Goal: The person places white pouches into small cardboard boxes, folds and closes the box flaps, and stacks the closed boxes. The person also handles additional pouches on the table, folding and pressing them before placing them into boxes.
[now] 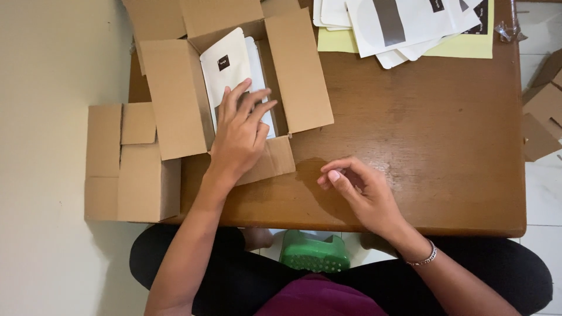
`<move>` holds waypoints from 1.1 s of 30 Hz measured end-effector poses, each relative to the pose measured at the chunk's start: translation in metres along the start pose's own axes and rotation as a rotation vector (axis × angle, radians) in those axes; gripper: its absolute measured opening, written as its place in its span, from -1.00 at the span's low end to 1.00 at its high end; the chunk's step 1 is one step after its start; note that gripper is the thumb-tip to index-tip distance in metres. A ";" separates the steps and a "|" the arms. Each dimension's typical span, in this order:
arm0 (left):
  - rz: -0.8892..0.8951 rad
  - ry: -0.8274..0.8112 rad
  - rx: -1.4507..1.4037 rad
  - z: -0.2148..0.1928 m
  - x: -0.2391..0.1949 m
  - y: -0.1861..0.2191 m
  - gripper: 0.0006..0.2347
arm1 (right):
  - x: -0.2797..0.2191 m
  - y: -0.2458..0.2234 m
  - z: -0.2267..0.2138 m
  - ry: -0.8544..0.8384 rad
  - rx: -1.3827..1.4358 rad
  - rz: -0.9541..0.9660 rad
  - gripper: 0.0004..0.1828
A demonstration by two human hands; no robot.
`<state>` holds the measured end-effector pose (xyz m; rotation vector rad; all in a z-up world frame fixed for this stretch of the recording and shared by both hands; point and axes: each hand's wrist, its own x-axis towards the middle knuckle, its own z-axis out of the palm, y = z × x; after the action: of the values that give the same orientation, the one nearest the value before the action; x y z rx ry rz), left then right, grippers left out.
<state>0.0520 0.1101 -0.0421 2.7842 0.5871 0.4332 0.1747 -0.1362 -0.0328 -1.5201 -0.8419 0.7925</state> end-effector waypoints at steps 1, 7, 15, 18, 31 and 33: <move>0.000 -0.001 0.000 -0.002 0.000 0.002 -0.62 | 0.000 -0.002 0.000 0.000 0.001 0.001 -0.78; 0.012 -0.046 0.177 -0.004 0.001 0.008 -0.67 | 0.000 -0.003 0.001 0.000 -0.042 -0.007 -0.79; 0.035 0.199 0.073 0.008 0.000 0.002 -0.67 | 0.001 -0.005 0.000 -0.005 -0.013 -0.011 -0.79; -0.002 0.163 -0.024 0.007 0.000 0.000 -0.86 | 0.001 -0.004 0.000 -0.008 -0.023 -0.004 -0.79; 0.016 0.029 0.031 0.002 0.000 0.002 -0.72 | 0.000 -0.008 0.002 -0.011 -0.034 -0.006 -0.79; 0.084 -0.010 0.173 0.005 -0.002 0.000 -0.68 | 0.000 -0.009 0.002 -0.012 -0.008 -0.013 -0.79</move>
<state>0.0525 0.1081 -0.0471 2.9824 0.5305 0.4025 0.1728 -0.1347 -0.0242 -1.5168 -0.8634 0.7901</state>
